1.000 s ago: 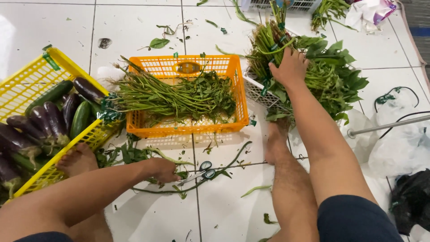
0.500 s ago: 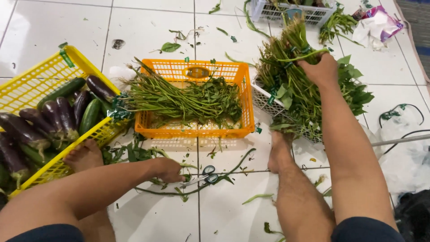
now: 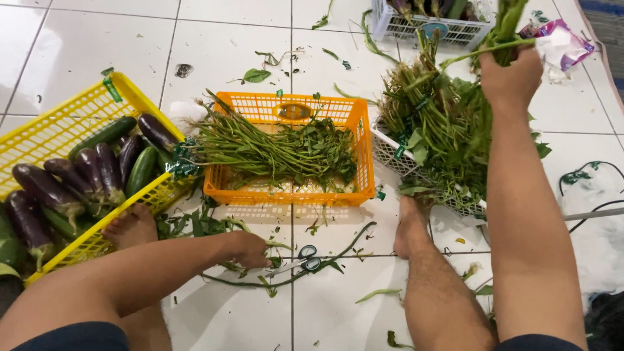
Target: The person is sitting on the floor sorting, trimming the stems with scissors, and bundling leafy green vegetables into bunches.
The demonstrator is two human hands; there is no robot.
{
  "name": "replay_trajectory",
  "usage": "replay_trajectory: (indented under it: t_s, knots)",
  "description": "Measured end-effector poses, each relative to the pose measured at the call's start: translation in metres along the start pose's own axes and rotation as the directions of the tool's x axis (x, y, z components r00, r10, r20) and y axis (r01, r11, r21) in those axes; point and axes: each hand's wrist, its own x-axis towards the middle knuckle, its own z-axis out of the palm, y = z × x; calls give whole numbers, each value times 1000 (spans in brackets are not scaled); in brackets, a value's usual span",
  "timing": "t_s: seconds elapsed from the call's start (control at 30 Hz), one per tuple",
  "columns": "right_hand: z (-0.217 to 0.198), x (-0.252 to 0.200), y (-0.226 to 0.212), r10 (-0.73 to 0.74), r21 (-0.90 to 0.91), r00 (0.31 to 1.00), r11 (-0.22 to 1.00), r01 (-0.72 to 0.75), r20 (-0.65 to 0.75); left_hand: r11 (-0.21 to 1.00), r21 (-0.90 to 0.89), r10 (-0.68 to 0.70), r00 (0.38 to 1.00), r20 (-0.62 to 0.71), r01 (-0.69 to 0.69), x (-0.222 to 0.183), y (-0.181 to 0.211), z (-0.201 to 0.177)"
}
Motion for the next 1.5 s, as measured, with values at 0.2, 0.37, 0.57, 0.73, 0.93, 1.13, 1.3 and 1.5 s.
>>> replay_trajectory:
  t_s: [0.2, 0.37, 0.57, 0.73, 0.93, 1.13, 1.3, 1.5]
  knots:
    - [-14, 21, -10, 119, 83, 992, 989, -121, 36, 998, 40, 43, 998, -41, -41, 16, -6, 7]
    - [-38, 48, 3, 81, 195, 994, 979, -64, -78, 999, 22, 27, 1000, -13, -27, 12, -3, 3]
    - [-80, 44, -46, -240, 355, 966, 898, 260, -99, 999, -34, 3, 999, -49, -5, -50, 8, -85]
    - [-98, 7, -167, -39, 644, 959, 749, -158, 281, 963, -122, 100, 738, -667, -241, -130, 8, -170]
    - [-76, -75, -289, -148, 697, 693, 317, -643, 706, 447, -374, 105, 464, -880, -812, -197, 32, -187]
    - [-38, -130, -331, -179, 561, 531, 292, -775, 828, 55, -532, 184, 532, -827, -845, -190, 53, -159]
    - [-9, -134, -308, -250, 598, 544, 364, -714, 801, -67, -559, -62, 563, -824, -826, -141, 23, -137]
    - [-30, -116, -285, -130, 653, 667, 404, -640, 734, 240, -649, -91, 649, -756, -722, -166, 6, -129]
